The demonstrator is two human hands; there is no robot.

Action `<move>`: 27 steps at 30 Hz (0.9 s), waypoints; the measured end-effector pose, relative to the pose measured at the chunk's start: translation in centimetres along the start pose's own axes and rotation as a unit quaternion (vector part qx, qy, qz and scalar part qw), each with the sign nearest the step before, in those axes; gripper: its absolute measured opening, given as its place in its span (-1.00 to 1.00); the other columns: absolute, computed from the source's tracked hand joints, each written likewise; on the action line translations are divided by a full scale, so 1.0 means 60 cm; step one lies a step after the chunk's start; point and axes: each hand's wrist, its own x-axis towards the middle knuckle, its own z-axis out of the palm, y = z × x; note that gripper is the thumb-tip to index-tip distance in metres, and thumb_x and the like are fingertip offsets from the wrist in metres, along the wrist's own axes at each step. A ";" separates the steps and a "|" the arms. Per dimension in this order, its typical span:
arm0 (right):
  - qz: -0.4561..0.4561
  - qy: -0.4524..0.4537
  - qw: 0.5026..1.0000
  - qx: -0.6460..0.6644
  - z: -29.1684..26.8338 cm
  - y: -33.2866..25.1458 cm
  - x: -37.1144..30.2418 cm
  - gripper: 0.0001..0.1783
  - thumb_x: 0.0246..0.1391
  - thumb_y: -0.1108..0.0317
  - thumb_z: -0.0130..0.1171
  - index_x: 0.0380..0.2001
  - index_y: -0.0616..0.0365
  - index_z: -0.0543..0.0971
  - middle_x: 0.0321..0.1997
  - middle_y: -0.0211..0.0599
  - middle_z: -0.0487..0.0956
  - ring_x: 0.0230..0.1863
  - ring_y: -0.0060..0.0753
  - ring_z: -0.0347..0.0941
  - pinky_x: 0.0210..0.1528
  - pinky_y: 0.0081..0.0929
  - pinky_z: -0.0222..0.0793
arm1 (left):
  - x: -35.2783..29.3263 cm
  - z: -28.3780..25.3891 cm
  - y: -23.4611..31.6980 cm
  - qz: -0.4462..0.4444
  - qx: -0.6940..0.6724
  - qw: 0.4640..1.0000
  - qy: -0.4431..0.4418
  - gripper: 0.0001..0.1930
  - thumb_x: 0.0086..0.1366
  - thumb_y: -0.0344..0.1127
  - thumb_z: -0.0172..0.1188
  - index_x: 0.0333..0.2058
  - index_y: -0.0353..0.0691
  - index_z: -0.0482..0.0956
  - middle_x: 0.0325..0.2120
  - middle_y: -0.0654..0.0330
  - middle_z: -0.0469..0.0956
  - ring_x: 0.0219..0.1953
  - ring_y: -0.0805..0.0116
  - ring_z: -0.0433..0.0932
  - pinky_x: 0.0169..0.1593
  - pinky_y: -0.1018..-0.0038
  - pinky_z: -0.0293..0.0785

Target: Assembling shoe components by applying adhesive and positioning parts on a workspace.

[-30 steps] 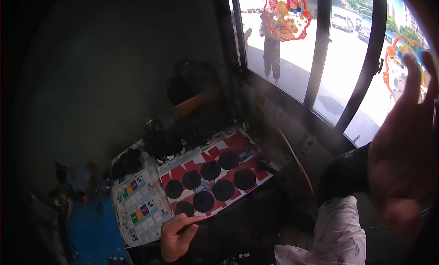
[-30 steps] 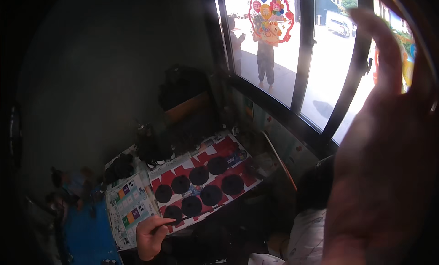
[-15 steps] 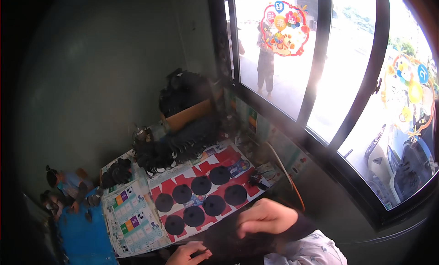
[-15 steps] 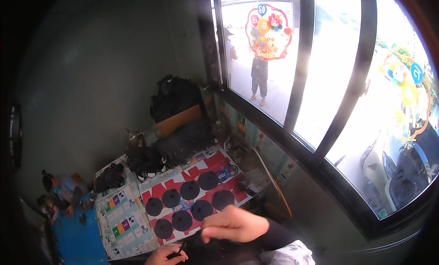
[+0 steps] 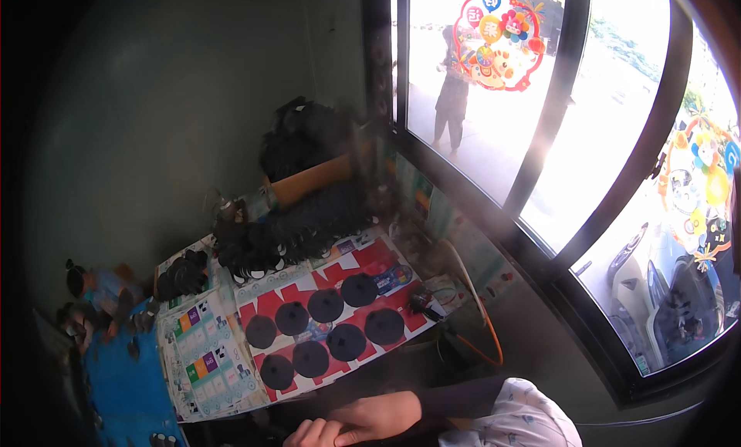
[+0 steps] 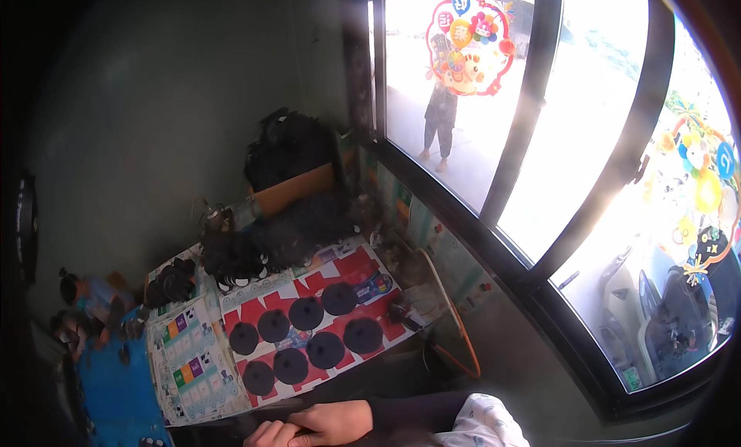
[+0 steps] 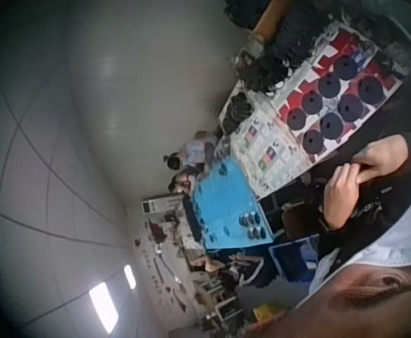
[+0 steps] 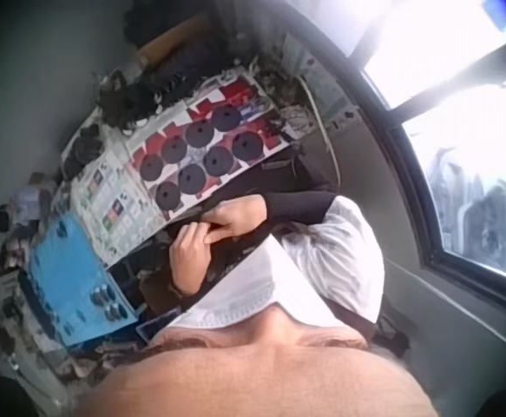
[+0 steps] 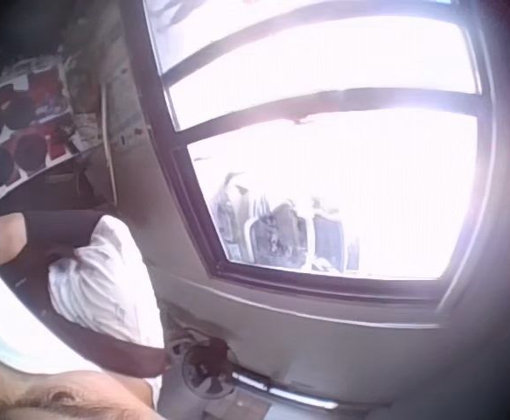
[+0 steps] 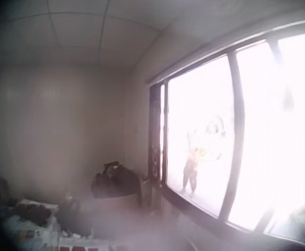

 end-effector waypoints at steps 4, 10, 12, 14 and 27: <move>-0.036 0.090 0.995 0.002 0.015 0.017 0.010 -0.72 0.37 0.22 0.11 -0.13 0.25 0.59 -0.31 0.07 0.64 -0.24 0.15 0.59 -0.19 -0.15 0.46 | -0.046 0.020 -0.027 -0.125 -0.116 0.985 0.039 -0.85 0.37 -0.39 0.23 -0.15 -0.29 0.54 -0.32 -0.06 0.59 -0.25 -0.15 0.59 -0.19 0.17 0.52; -0.054 0.104 0.992 -0.047 0.062 0.016 0.023 -0.77 0.39 0.30 0.09 -0.13 0.24 0.61 -0.26 -0.02 0.66 -0.23 0.03 0.61 -0.17 -0.23 0.46 | -0.097 0.072 -0.083 -0.084 -0.216 0.968 0.097 -0.90 0.31 -0.43 0.30 -0.25 -0.31 0.61 -0.25 -0.03 0.62 -0.15 -0.10 0.61 -0.07 0.20 0.53; -0.069 0.138 0.987 0.051 0.074 -0.002 0.033 -0.78 0.42 0.33 0.06 -0.11 0.23 0.61 -0.24 -0.15 0.65 -0.28 -0.19 0.57 -0.19 -0.28 0.43 | -0.114 0.061 -0.087 -0.004 -0.022 0.977 0.212 -0.88 0.29 -0.47 0.30 -0.20 -0.29 0.65 -0.10 -0.01 0.61 0.02 -0.11 0.56 0.11 0.14 0.45; -0.067 0.112 0.991 0.039 0.089 -0.005 0.041 -0.74 0.45 0.31 0.06 0.00 0.25 0.59 -0.25 -0.28 0.63 -0.25 -0.41 0.52 -0.16 -0.44 0.42 | -0.162 0.083 -0.137 -0.035 -0.090 0.971 0.217 -0.64 0.28 -0.38 0.36 0.04 -0.28 0.62 0.18 -0.13 0.45 0.23 -0.13 0.44 0.29 0.17 0.34; 0.133 0.067 0.971 0.185 0.192 -0.024 0.185 -0.71 0.44 0.38 -0.01 0.04 0.35 0.56 -0.25 -0.26 0.66 -0.29 -0.53 0.59 -0.24 -0.59 0.49 | -0.346 0.060 -0.286 -0.242 -0.306 0.837 0.384 -0.47 0.10 -0.51 0.48 0.05 -0.34 0.49 -0.09 0.13 0.63 -0.02 0.36 0.61 0.11 0.42 0.49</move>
